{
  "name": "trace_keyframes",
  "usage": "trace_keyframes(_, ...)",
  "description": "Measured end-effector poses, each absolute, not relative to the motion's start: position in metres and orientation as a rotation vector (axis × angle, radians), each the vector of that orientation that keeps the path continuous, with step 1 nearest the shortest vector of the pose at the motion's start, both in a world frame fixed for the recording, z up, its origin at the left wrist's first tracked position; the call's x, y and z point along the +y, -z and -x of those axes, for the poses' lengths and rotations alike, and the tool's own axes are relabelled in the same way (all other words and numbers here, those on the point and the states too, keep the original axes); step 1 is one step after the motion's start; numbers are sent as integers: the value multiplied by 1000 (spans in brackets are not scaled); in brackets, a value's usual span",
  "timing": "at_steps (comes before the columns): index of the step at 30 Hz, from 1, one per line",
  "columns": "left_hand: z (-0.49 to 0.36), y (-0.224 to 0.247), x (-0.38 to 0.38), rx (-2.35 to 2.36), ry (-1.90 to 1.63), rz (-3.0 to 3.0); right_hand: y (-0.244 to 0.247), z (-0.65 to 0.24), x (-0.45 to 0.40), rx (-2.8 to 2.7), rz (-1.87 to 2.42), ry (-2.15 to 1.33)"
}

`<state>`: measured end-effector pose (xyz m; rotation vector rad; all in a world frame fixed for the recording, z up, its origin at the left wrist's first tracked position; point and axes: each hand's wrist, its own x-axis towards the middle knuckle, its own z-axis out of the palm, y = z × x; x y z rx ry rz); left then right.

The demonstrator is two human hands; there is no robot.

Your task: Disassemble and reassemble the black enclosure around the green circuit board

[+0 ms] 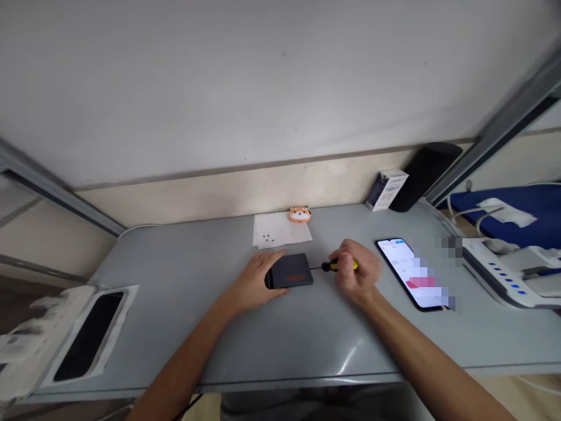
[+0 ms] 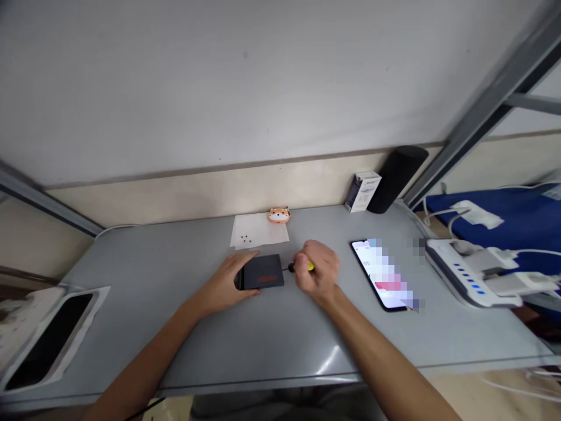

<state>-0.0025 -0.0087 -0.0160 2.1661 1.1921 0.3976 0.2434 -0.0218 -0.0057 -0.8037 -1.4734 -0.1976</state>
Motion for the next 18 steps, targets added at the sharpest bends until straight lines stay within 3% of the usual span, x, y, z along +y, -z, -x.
trace_keyframes(4,-6,21,-7,1209,-383,-2179,8,-236,-26,-1301,824,129)
trace_keyframes(10,-3,23,-5,1176,-384,-2169,9,-211,-37,-1778,655,-35)
trace_keyframes(18,7,17,-4,1130,-433,-2197,-9,-245,-24,-1700,914,-60)
